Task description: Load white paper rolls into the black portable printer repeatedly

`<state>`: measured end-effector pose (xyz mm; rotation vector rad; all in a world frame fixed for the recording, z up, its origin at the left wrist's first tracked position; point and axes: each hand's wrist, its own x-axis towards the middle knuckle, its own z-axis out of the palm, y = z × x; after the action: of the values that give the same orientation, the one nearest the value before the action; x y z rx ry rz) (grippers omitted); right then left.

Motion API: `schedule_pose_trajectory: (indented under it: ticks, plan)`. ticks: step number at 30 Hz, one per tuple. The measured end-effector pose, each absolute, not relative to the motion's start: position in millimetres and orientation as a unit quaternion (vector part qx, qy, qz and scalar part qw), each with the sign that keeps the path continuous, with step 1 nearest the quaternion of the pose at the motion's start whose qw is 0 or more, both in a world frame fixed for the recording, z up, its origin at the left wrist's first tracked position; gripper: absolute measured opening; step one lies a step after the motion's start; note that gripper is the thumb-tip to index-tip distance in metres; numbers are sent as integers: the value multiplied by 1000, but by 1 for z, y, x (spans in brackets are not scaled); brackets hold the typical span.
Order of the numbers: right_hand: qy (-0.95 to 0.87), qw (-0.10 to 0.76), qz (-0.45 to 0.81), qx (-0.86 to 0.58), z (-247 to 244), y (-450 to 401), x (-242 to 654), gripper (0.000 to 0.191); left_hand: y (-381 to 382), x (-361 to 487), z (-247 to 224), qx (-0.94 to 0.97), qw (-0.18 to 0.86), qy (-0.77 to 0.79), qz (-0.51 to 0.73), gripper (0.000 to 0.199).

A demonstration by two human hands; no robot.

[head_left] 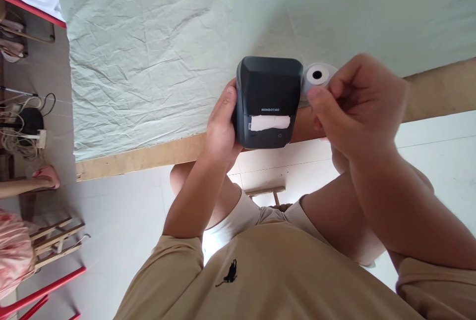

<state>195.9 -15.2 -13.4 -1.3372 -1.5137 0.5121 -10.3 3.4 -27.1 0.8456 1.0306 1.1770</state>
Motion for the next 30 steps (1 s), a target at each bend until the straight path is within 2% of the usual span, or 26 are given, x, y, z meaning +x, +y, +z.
schedule_pose_trajectory:
  ticks: [3,6,9,11,13,16,19,22,25,30]
  plan:
    - [-658,546,62,-515,-9,-13,199,30,4,-13,-32,387,629,429,521,57]
    - [-736,476,34,-481,-7,-13,203,15,6,-18,-34,416,632,406,513,59]
    - [-768,419,54,-482,-7,-15,207,30,6,-19,-30,415,638,411,503,59]
    - [-773,405,34,-486,-6,-14,207,32,5,-16,-25,396,652,411,499,55]
    - [-765,431,-11,-479,-3,-13,204,26,3,-12,-20,371,672,399,502,50]
    - [-720,510,-35,-469,6,-8,194,6,0,-8,-14,368,679,384,506,38]
    - [-670,558,-1,-490,13,1,185,12,-2,-7,-12,389,666,401,493,38]
    - [-664,579,-23,-473,15,9,182,14,-3,-7,-13,389,658,419,490,45]
    - [-716,499,-62,-485,14,10,183,18,-1,-8,-14,388,656,423,490,49]
    - [-799,262,-23,-542,18,9,185,9,2,-10,-18,403,664,383,501,43]
